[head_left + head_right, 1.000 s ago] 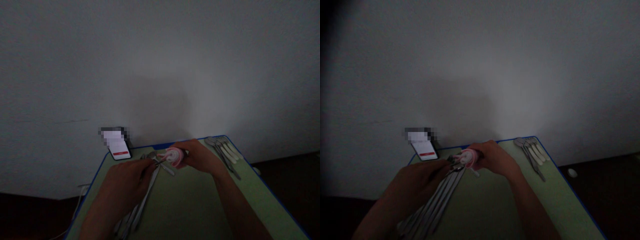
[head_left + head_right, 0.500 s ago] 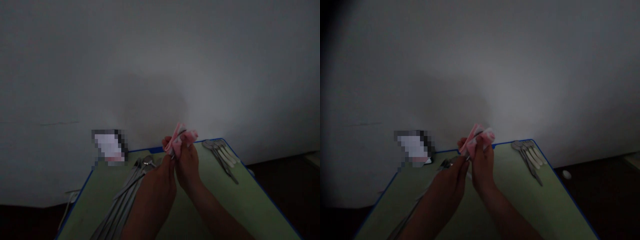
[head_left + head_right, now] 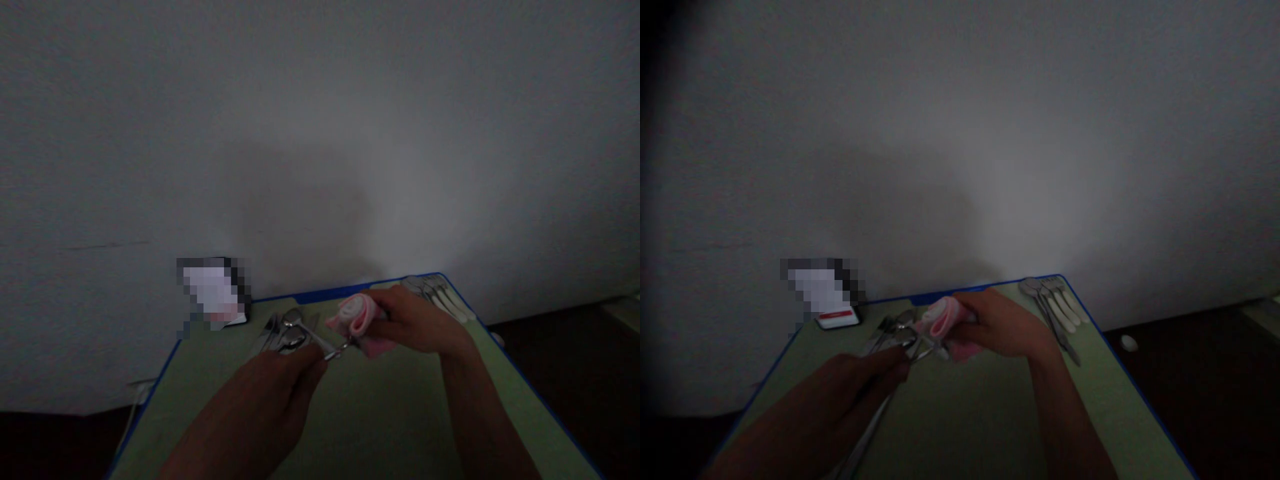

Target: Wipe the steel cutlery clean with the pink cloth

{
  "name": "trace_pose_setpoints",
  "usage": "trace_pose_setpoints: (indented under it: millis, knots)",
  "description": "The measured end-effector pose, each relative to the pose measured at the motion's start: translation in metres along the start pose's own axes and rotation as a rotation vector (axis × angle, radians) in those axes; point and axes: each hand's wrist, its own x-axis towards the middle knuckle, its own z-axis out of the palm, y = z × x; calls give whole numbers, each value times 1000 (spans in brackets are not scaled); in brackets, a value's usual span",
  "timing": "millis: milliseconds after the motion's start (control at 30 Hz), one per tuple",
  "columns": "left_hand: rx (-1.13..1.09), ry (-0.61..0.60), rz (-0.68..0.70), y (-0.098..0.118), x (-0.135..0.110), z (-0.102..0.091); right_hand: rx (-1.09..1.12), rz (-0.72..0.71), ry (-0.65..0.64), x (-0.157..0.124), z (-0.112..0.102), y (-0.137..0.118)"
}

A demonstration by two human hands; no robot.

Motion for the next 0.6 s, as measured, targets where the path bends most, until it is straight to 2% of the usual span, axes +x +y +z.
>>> trace_pose_setpoints:
  millis: [67,133,167,267,300,333,400,467,600]
  knots:
    - [11,26,16,2,-3,-5,-28,5,-31,-2,-2,-5]
    - [15,70,19,6,-2,-8,33,17,119,4,6,-9]
    - [16,107,15,9,0,-8,95,27,255,9,12,-10]
    - [3,253,6,19,9,3,424,59,826,27,40,-12]
    - [-14,276,13,22,13,9,555,61,954,33,49,-13]
    - [-32,302,15,25,17,16,667,65,1013,38,58,-13]
    - [-54,311,-2,27,26,28,827,97,1022,44,69,-13]
    - [-72,348,3,25,34,35,929,130,961,47,75,-11]
    - [-145,319,-15,11,45,32,1000,121,809,49,73,-5]
